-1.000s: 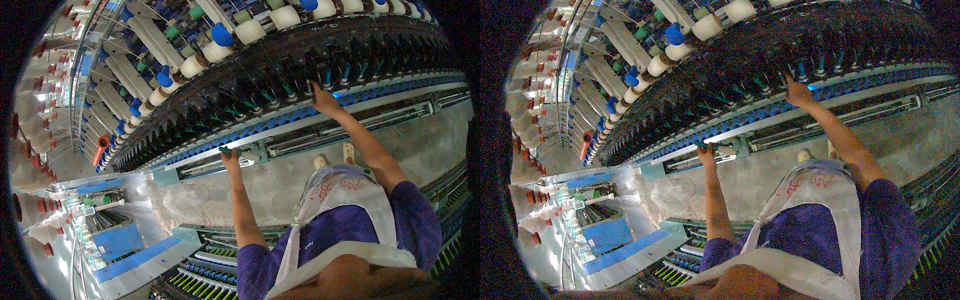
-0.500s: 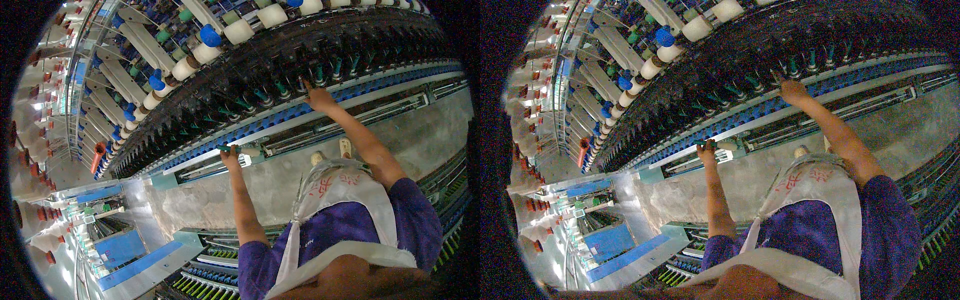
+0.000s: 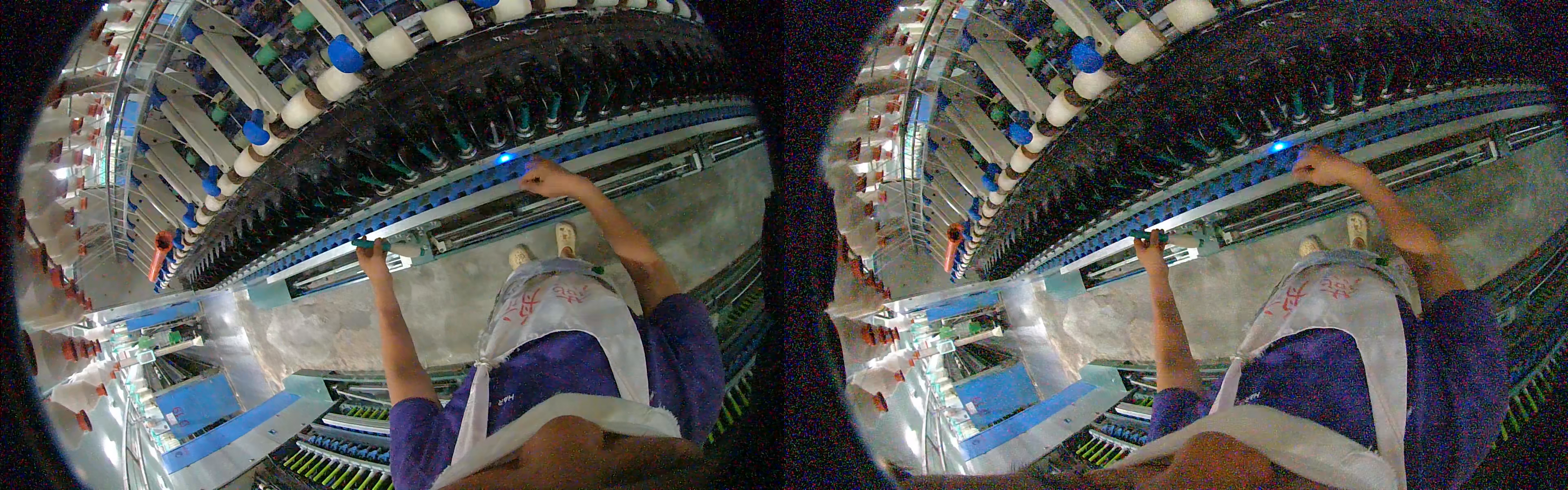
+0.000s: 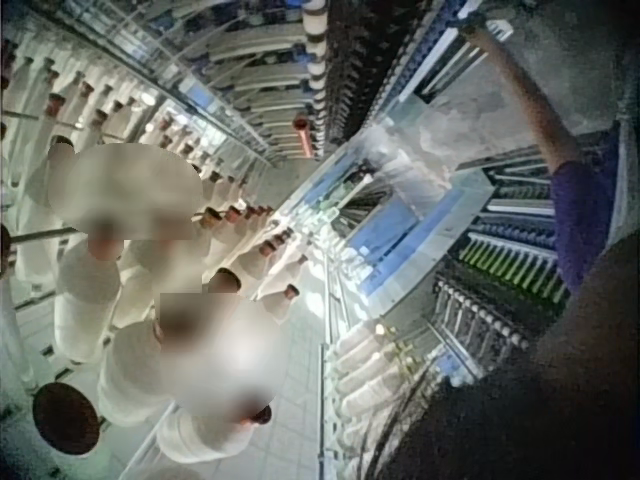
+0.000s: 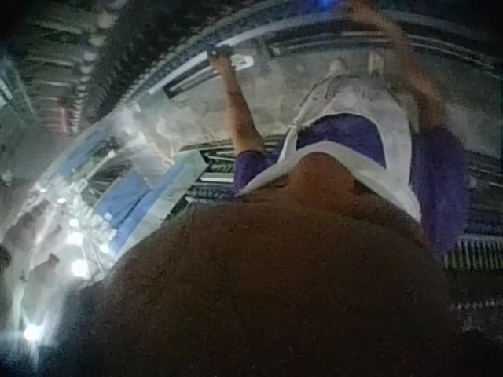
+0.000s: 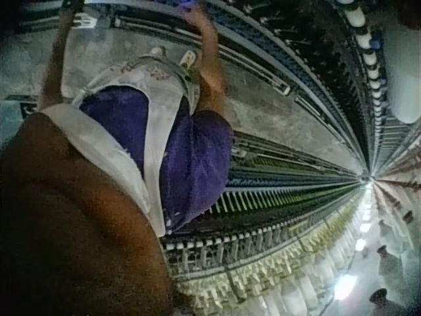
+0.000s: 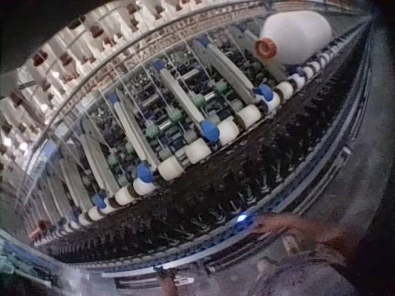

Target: The person threads white yarn through multiple spinning machine stations, using a green-handled tool to guide the thread and hands to secure it. They move between machines, adjust components, and continue threading along the rows.

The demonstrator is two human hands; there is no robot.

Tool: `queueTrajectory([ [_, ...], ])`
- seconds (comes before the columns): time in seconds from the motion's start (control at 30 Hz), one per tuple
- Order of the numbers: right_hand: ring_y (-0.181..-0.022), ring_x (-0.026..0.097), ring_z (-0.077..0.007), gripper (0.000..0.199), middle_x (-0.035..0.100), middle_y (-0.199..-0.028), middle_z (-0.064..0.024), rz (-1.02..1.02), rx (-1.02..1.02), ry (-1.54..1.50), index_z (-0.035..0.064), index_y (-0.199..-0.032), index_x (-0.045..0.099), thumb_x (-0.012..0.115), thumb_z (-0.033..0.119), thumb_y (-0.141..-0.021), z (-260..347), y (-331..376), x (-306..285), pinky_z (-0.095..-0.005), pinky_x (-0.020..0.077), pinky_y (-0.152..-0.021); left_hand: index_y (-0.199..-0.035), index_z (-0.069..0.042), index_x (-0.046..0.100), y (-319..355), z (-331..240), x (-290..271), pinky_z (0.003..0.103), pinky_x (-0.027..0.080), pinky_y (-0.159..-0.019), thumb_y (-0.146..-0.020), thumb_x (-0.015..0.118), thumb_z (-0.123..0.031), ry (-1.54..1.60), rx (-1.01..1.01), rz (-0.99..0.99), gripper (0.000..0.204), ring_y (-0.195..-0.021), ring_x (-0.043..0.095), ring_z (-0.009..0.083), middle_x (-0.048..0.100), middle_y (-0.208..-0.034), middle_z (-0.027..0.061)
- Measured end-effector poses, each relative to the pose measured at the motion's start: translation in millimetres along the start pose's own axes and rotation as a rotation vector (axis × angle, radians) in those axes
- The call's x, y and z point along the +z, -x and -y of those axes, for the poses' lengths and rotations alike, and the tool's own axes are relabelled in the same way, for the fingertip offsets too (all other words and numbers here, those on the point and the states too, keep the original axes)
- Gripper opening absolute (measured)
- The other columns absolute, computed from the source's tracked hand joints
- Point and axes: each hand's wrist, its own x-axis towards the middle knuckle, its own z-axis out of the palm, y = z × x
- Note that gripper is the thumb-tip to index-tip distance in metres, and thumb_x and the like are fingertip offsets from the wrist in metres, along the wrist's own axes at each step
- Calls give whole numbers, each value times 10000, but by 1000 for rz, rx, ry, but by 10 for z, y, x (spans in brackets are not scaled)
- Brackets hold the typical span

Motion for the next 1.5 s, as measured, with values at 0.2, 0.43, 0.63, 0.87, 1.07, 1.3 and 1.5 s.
queueTrajectory([
  [0.2,-610,608,-317,133,612,-675,-151,-429,265,325,135,-834,652,564,198,-755,-15,-411,185,-452,472,-538,-1120,-60,425,-94,4,149,299,488,-683,-807,605,-36,-32,22,29,362,-836,592,192,587,-926,104],
  [0.43,-499,573,-275,348,602,-613,-122,-563,257,461,70,-1029,610,622,104,-682,-141,-692,371,-389,460,-457,-1030,-85,420,-243,-166,361,254,455,-637,-807,618,-41,46,196,77,302,-789,565,147,564,-881,73],
  [0.63,-564,590,-299,195,617,-682,-122,-395,233,569,87,-940,602,585,142,-753,140,-289,174,-407,476,-496,-1053,-58,490,64,-869,474,296,468,-774,-852,556,-54,-305,159,376,212,-866,569,147,595,-917,65],
  [0.87,-663,601,-275,143,612,-807,-123,-731,-330,181,61,-891,605,560,177,-820,478,-453,-485,-395,498,-548,-1150,-44,436,959,-1698,1830,346,398,-927,-872,484,-4,59,552,582,285,-1068,524,226,541,-1131,135],
  [1.07,-672,587,-112,217,622,-798,-48,-220,79,-854,26,-930,623,563,224,-865,657,-605,-1000,-251,469,-528,-1166,-53,441,816,-1893,2677,300,413,-872,-866,523,-33,59,643,592,311,-1031,524,179,544,-1115,111],
  [1.3,-658,577,-78,239,646,-792,-59,-349,-90,-828,9,-917,628,537,227,-881,1176,-480,-1551,-207,453,-540,-1018,-21,449,631,-1518,3428,307,411,-690,-890,497,-88,-356,532,304,153,-755,492,193,544,-841,101],
  [1.5,-735,606,-106,232,642,-809,-45,-455,-310,-743,6,-892,630,524,211,-883,1566,-259,-1908,-218,491,-607,-1134,48,421,619,-629,3648,415,408,-498,-905,479,-154,-539,605,95,311,-604,548,405,554,-697,260],
])
